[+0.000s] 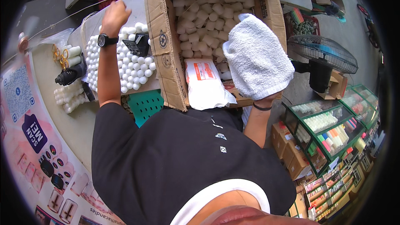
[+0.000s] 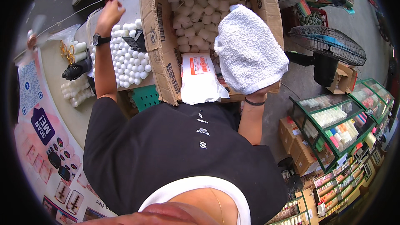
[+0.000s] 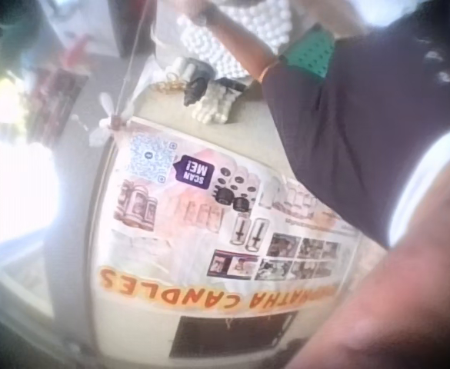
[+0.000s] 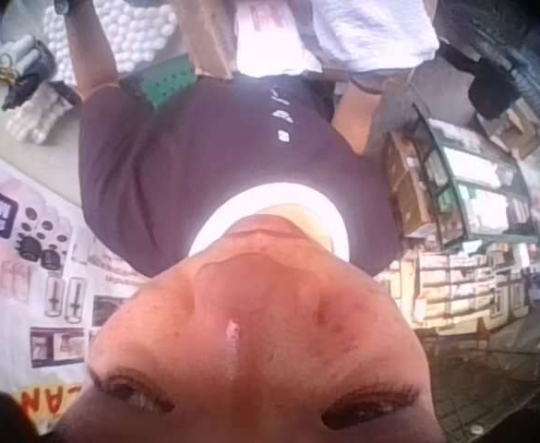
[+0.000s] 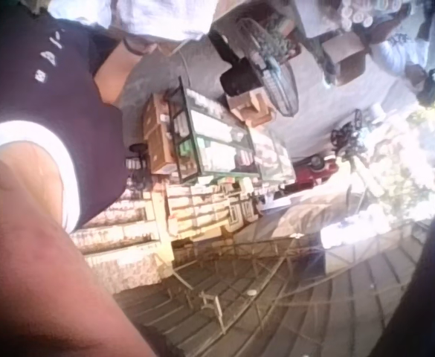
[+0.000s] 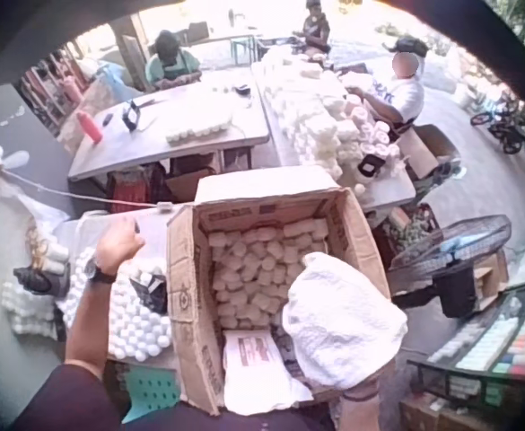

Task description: The person repeatedly picks small white cylindrical candles from a cardboard box, wipes each one with a white cloth, and places it on a nearby surface. The process is repeated for multiple candles throughout the clip.

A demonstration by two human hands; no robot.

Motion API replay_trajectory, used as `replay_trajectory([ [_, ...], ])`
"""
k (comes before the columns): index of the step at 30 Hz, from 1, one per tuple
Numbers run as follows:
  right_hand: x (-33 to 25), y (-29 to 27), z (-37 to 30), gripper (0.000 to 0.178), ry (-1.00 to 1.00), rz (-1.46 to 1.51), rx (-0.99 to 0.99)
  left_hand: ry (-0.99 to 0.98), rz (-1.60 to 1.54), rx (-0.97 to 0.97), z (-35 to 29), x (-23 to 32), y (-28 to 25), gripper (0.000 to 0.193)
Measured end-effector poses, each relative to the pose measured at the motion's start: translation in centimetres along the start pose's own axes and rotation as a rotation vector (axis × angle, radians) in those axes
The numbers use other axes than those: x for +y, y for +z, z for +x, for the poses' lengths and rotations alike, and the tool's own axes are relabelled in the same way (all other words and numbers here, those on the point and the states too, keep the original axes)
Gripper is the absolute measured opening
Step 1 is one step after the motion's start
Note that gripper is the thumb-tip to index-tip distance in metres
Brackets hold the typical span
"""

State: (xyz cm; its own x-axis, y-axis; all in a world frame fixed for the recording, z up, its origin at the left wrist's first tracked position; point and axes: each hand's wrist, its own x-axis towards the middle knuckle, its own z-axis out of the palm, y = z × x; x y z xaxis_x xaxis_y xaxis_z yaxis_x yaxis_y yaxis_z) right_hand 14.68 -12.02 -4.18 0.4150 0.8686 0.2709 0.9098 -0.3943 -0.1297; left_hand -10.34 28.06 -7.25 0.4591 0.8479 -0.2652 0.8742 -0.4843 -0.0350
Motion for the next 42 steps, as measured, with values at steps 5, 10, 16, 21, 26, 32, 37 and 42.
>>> replay_trajectory([
  [5, 0.7, 0.3, -1.3, 0.048, 0.113, 0.147, 0.033, 0.299, -0.128, -0.421, -4.0, -7.7, 10.7, 0.040],
  [10, 0.3, 0.3, -1.0, 0.050, 0.116, 0.222, 0.025, 0.274, -0.522, -0.425, -4.7, -10.0, 12.9, 0.021],
  [16, 0.4, -0.1, -1.9, 0.051, 0.125, 0.259, 0.022, 0.259, -0.596, -0.396, -4.3, -9.5, 4.6, 0.026],
  [21, 0.3, 0.0, -2.3, 0.052, 0.123, 0.277, 0.022, 0.360, -0.381, 0.000, 1.0, -6.9, 1.6, 0.036],
  [26, 0.3, -0.2, -2.3, 0.053, 0.122, 0.318, 0.021, 0.318, -0.379, 0.096, 9.9, -6.9, 8.1, 0.037],
  [32, 0.4, -1.0, -1.7, 0.055, 0.146, 0.387, -0.005, 0.312, -0.316, 0.002, 14.5, -6.8, 12.1, 0.041],
  [37, -0.4, -1.9, -0.2, 0.056, 0.143, 0.576, -0.074, 0.150, -0.133, -0.022, 14.0, -4.6, 10.5, 0.071],
  [42, -1.8, -2.2, 1.0, 0.057, 0.214, 1.030, -0.293, 0.434, -0.086, 0.816, 8.5, 6.3, 0.1, 0.054],
])
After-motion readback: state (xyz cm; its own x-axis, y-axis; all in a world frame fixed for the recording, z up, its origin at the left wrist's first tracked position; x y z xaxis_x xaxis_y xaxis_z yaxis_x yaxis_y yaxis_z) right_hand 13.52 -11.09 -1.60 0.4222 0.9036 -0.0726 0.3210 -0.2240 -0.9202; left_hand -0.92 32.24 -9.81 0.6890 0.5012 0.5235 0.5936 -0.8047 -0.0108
